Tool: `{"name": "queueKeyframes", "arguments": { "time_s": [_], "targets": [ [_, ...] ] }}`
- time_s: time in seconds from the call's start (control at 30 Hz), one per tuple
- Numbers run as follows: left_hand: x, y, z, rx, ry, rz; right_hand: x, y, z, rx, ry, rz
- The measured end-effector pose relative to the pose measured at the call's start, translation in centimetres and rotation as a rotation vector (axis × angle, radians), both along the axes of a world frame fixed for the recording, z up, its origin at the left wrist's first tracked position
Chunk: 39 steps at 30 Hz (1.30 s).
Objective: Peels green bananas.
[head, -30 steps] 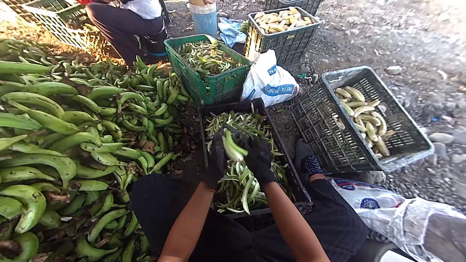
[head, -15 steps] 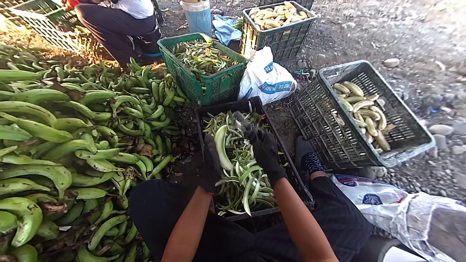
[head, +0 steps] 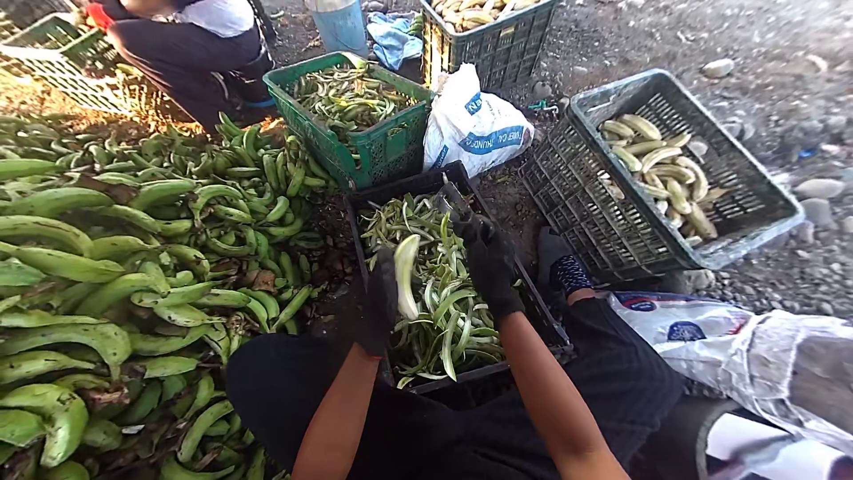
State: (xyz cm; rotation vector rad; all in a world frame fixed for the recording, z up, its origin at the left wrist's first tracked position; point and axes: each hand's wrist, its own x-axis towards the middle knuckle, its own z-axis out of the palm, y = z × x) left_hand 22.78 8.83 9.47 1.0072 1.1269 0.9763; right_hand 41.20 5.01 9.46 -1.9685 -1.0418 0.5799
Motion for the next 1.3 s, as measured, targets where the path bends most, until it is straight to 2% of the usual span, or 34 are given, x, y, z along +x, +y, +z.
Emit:
{"name": "queueKeyframes", "arguments": {
  "time_s": [0.07,0.13,0.2,0.27,0.3,0.37,0.4,0.43,0.47,0.5,0.57,0.6,0.73,0.8,0.87,0.97,1.03,1.1,1.17,1.23,1.3],
  "targets": [
    [-1.2,0.7,-1.2,0.042,0.084,0.093,1.4,-1.7,0.1,0.002,0.051,0.039],
    [-2.1,1.3,-2.1,0.032,0.259,0.168,3.5,-3.5,-0.9,-0.012,0.157,0.056],
    [-2.8,1.1,-2.2,0.002,0.411,0.106,6.2,-5.1,-3.7,0.015,0.38,0.099],
    [-3.2,0.4,-3.7,-0.012,0.491,-0.047,8.2,-7.8,-7.3,0.1,0.659,0.116],
    [-3.4,-0.4,-5.3,0.009,0.505,-0.136,8.5,-9.5,-8.7,0.146,0.774,0.076],
    [-3.5,-3.0,-10.1,0.214,0.523,-0.123,8.5,-12.9,-10.8,0.27,0.939,-0.103],
    [-2.7,-4.8,-10.1,0.251,0.58,-0.113,8.3,-14.0,-11.1,0.361,1.027,-0.216],
    [-1.3,-5.8,-5.5,-0.065,0.673,-0.297,8.4,-14.5,-10.4,0.449,1.116,-0.33],
    [0.3,-6.5,-3.5,-0.23,0.685,-0.354,8.9,-14.7,-9.6,0.518,1.177,-0.405],
    [1.4,-6.6,-3.4,-0.293,0.659,-0.398,9.5,-14.8,-9.2,0.563,1.2,-0.44],
    [4.6,-4.8,-3.9,-0.278,0.402,-0.436,10.6,-15.1,-9.7,0.573,1.238,-0.448],
    [7.6,-3.0,-3.1,-0.243,0.225,-0.445,11.0,-15.2,-10.4,0.569,1.257,-0.44],
    [20.3,3.4,5.3,-0.133,-0.233,-0.553,10.9,-15.3,-11.1,0.553,1.332,-0.438],
    [24.0,3.9,8.9,-0.078,-0.213,-0.588,10.8,-15.4,-11.1,0.539,1.339,-0.44],
    [24.5,3.2,10.0,0.021,-0.011,-0.684,10.7,-15.4,-11.0,0.541,1.324,-0.439],
    [18.4,3.8,8.2,0.131,0.198,-0.834,10.4,-15.3,-10.6,0.508,1.325,-0.465],
    [11.8,5.5,7.8,0.102,0.299,-0.785,10.2,-15.1,-10.9,0.507,1.289,-0.459],
    [3.6,6.9,9.0,0.092,0.342,-0.572,9.8,-15.2,-11.3,0.537,1.25,-0.429],
    [-6.1,6.9,10.7,0.118,0.27,-0.248,9.3,-15.5,-11.8,0.54,1.174,-0.351],
    [-16.8,4.1,11.5,0.183,0.183,0.095,8.6,-15.5,-11.9,0.512,1.075,-0.193],
    [-26.9,-1.4,9.9,0.269,0.145,0.318,6.8,-15.2,-10.4,0.364,1.04,-0.034]
  ]
}}
